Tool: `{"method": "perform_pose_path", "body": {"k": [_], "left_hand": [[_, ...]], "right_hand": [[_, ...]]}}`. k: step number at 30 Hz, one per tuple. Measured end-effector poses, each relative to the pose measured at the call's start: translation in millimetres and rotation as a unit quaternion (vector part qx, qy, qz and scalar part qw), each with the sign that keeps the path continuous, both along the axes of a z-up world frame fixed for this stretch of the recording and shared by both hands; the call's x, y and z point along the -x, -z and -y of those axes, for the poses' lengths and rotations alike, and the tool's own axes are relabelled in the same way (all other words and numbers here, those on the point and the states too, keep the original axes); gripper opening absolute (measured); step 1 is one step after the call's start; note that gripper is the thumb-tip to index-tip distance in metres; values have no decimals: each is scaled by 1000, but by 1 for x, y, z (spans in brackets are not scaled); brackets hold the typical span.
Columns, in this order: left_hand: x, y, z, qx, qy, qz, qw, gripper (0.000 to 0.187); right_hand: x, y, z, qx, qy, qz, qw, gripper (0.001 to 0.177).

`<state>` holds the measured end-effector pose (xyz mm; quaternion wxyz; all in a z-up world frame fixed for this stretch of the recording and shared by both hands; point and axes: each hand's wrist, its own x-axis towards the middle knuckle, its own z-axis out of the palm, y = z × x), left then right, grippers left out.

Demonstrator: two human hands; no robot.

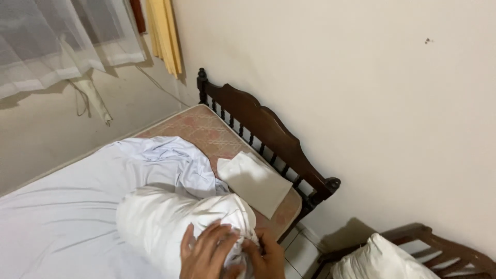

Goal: Remove the pillowcases from multiple pillows in a bedroom.

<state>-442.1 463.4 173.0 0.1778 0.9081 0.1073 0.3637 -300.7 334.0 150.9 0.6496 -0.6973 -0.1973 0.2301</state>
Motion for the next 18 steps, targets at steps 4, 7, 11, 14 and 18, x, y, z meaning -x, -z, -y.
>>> {"method": "perform_pose_path", "body": {"k": [4,7,11,14,18], "left_hand": [[6,-22,-17,159,3,-112,981,61],[9,-28,-20,206,-7,-104,973,49],[4,-56,-20,196,-53,-123,971,55],[-1,-65,-16,171,-70,-172,968,55],[3,-19,-22,144,-46,-75,986,33]], "right_hand": [[-3,-21,-15,-44,-58,-34,997,21],[-7,-37,-19,-76,-111,-93,986,28],[-2,-52,-28,-50,-154,-16,987,31],[1,-52,-31,-18,-138,-1,990,29],[-7,-34,-30,-60,-132,-37,989,26]]}}
